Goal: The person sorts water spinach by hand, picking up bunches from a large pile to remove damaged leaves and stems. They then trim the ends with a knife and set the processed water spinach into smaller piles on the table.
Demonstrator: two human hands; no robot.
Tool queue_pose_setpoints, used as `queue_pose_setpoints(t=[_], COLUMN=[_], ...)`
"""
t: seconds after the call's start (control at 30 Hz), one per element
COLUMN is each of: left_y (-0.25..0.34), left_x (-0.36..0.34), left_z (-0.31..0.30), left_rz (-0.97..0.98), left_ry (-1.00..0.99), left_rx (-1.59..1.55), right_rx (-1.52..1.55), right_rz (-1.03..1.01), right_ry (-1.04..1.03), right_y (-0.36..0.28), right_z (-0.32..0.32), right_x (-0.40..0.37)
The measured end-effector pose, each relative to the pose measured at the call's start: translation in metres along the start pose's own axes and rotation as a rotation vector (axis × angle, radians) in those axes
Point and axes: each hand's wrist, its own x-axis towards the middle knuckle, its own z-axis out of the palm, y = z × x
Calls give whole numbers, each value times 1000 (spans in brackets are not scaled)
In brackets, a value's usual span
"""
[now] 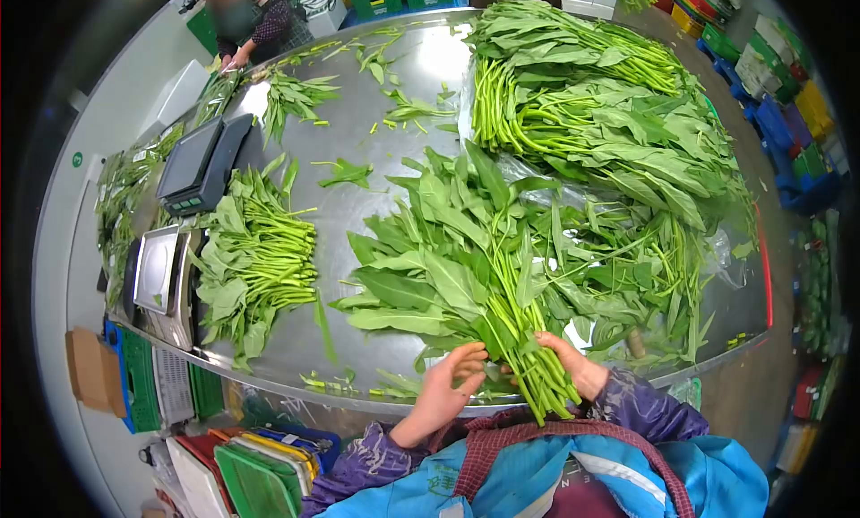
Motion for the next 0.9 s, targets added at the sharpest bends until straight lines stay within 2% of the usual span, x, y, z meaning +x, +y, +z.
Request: queue_pose_setpoints(t=[0.03,0.1,0.13,0.17,0.2,0.23,0.3,0.37,0.43,0.47,0.5,0.57,0.6,0.67,0.7,0.73,0.77,0.83,0.87,0.9], left_y=[1,7,8,14,23,29,30,31,35,43,45,46,44,50,57,62,66,76,87,96], left_x=[0,4,10,14,19,24,45,69,88,94,99,107,111,111,108,106,105,103,102,100], left_z=[0,-3,-3,-2,-1,1,3,6,9,11,13,17,17,15,13,12,12,4,-1,-14], left_rz=[-7,394,544,542,610,671,715,767,876,896,915,830,889,984,1015,1037,1034,1019,1063,1035], left_ry=[2,225,260,264,175,77,12,-55,-150,-188,-211,-284,-246,-173,-156,-185,-124,-9,61,150], left_rx=[-3,584,674,675,900,1123,1227,1334,1333,1360,1348,1307,1228,1181,1159,1147,1154,1224,1114,1134], right_rx=[-9,60,28,-2,-46,-46,-328,-331,-528,-823,-807,-1292,-1175,-1241,-1324,-1307,-1292,-891,-907,-424], right_rz=[-10,4,-17,-39,-119,-115,-214,-195,-83,-118,-124,-339,-394,-329,-254,-265,-275,-554,-542,-524], right_ry=[-19,-17,4,26,49,49,31,56,42,140,163,42,-60,-8,-2,-9,19,-116,-106,-129], right_y=[0,-4,-9,-14,-18,-19,-20,-25,-39,-44,-48,-53,-64,-74,-75,-71,-66,-56,-58,-51], right_z=[-1,-5,-4,2,8,8,8,26,43,45,40,24,54,75,76,69,60,45,40,26], right_x=[0,-1,-6,-13,-17,-16,-17,-26,-36,-38,-34,-27,-44,-57,-62,-62,-63,-68,-75,-96])
